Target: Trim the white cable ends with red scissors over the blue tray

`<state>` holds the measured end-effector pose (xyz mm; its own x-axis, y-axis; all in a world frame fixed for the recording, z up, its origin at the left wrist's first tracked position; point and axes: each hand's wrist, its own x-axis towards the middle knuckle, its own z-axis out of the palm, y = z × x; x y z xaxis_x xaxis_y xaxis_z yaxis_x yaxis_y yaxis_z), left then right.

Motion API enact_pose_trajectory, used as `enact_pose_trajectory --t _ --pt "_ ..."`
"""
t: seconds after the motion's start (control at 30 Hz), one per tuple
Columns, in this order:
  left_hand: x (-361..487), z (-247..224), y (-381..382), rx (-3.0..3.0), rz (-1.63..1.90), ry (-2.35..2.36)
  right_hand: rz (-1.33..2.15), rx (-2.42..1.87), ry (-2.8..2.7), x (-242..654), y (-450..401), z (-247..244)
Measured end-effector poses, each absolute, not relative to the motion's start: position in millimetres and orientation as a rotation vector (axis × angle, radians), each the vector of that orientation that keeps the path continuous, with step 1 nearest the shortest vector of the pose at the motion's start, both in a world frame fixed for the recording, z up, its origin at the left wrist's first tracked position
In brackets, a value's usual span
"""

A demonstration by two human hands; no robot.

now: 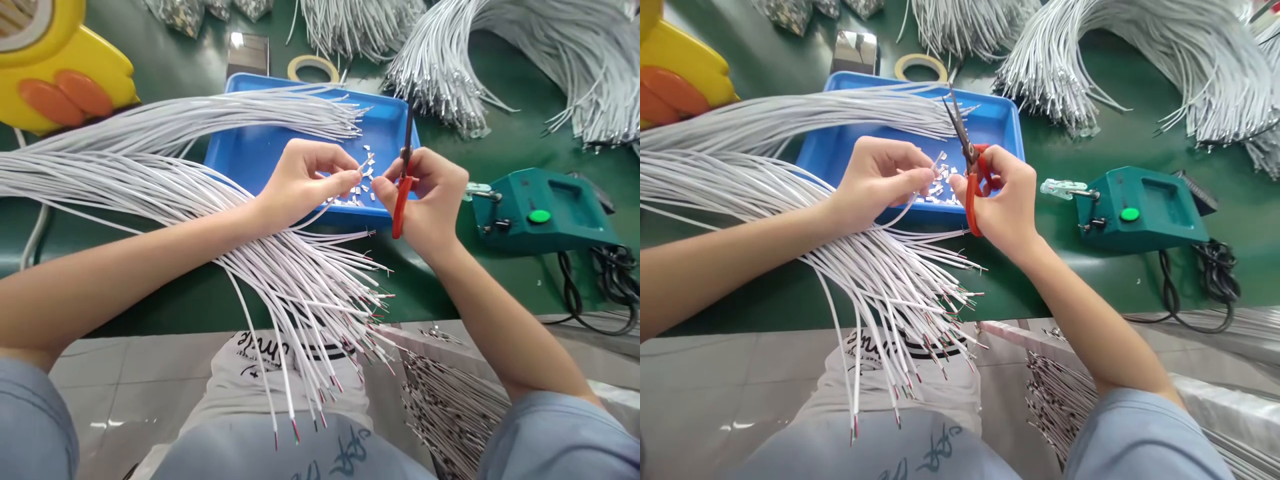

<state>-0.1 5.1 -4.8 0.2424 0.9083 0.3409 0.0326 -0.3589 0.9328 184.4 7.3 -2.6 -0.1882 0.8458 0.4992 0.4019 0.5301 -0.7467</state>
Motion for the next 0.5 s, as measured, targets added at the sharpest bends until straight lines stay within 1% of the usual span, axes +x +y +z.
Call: enact_pose_trajectory --t 0.13,0.27,0.4,0.5 --pt "-1.3 -7.0 8.9 1.762 1.496 1.045 0.527 -1.198 -1.825 184.6 7.0 -0.8" --pt "-2.1 -6.4 9.6 1.873 1.523 1.009 0.455 -1.294 -1.949 185.8 6.6 -0.4" --pt "-2.4 -8.3 11.6 1.808 1.570 0.962 0.415 -1.325 -2.056 185.9 5.2 -1.1" --pt "-2.5 -10.5 12.6 1.827 1.535 0.949 0.393 -1.346 -2.090 184.4 2.7 0.0"
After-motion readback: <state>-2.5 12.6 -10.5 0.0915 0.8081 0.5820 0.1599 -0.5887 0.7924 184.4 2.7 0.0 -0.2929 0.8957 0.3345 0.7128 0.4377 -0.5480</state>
